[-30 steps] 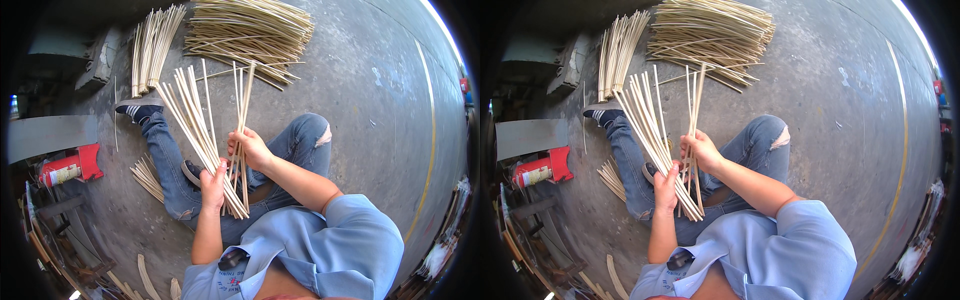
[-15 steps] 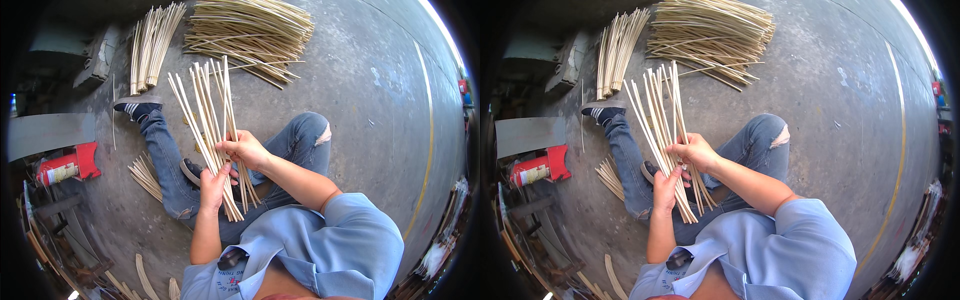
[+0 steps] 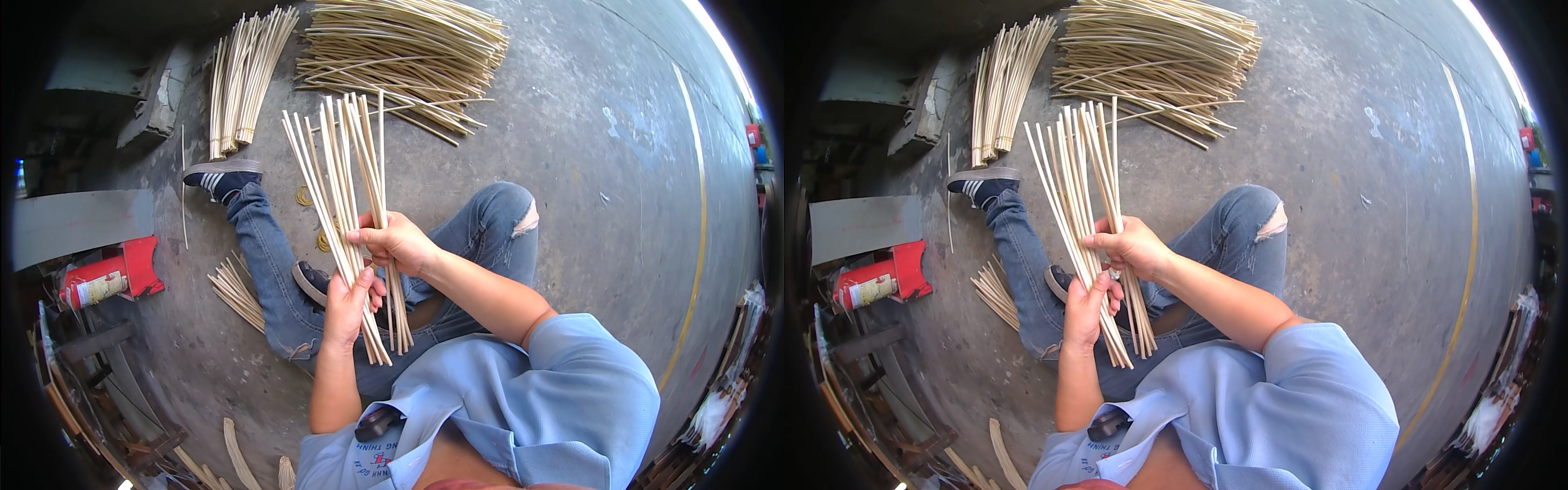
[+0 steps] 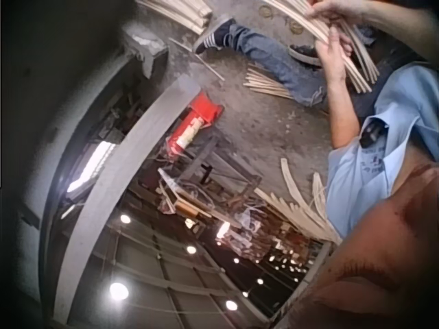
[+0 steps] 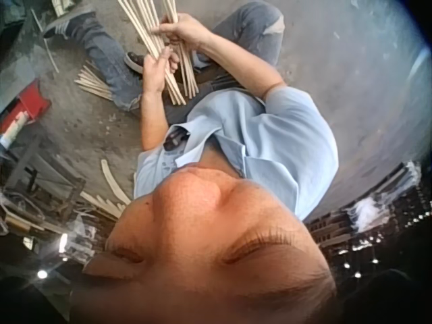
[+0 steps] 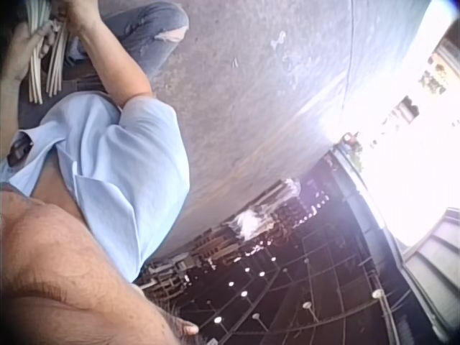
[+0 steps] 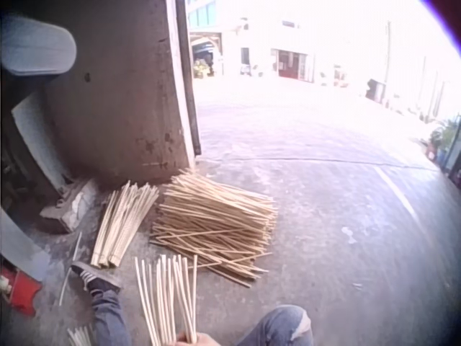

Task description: The person sits on the floor and repeatedly gathers thin wooden sticks into bundles, aligns them, and secures them with rubber bands. The person places completed bundles on the floor and continues the process with new sticks.

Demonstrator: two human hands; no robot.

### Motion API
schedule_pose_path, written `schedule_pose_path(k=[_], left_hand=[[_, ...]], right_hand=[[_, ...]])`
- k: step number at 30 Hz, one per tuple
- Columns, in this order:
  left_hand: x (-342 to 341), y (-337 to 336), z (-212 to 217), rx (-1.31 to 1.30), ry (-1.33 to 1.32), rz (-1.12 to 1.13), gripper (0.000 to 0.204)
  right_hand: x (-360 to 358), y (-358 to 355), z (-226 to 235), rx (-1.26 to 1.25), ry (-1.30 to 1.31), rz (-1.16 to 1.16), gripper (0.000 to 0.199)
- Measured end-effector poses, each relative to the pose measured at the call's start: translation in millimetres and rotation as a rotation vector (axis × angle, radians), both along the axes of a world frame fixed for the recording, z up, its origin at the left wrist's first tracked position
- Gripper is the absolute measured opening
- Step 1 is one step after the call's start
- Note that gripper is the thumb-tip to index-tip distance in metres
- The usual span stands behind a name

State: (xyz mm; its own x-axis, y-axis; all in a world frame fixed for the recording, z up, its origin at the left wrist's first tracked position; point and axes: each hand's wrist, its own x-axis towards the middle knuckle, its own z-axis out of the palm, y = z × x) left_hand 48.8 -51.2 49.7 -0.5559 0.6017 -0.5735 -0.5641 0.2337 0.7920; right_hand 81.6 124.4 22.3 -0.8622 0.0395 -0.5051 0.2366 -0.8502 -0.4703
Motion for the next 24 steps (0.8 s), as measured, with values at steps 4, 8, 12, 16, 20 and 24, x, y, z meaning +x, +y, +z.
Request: schedule_pose_path(k=[4, 8, 12, 16, 20, 24], left_hand=[[2, 1, 1, 0.021, 0.013, 0.053, 0.026], [2, 2, -1, -0.013, 0.050, 0.165, 0.021], [3, 2, -5, -0.017, 0.071, 0.205, 0.018], [5, 1, -1, -0.035, 0.063, 0.138, 0.018], [7, 2, 1, -0.033, 0.074, 0.113, 0.020], [4, -3, 2, -0.024, 0.039, 0.111, 0.020]], right_hand=[[1, -2, -1, 0.065, -0.009, -0.028, 0.021], [0, -4, -1, 0.085, -0.031, -0.103, 0.023], [-2, -6, -6, 0.006, -0.035, -0.150, 0.025], [-4, 0, -2, -0.017, 0.001, -0.075, 0.026], [-5, 3, -9, 0.039, 0.065, 0.024, 0.028], [-5, 0, -6, 0.044, 0.011, -0.022, 0.024]])
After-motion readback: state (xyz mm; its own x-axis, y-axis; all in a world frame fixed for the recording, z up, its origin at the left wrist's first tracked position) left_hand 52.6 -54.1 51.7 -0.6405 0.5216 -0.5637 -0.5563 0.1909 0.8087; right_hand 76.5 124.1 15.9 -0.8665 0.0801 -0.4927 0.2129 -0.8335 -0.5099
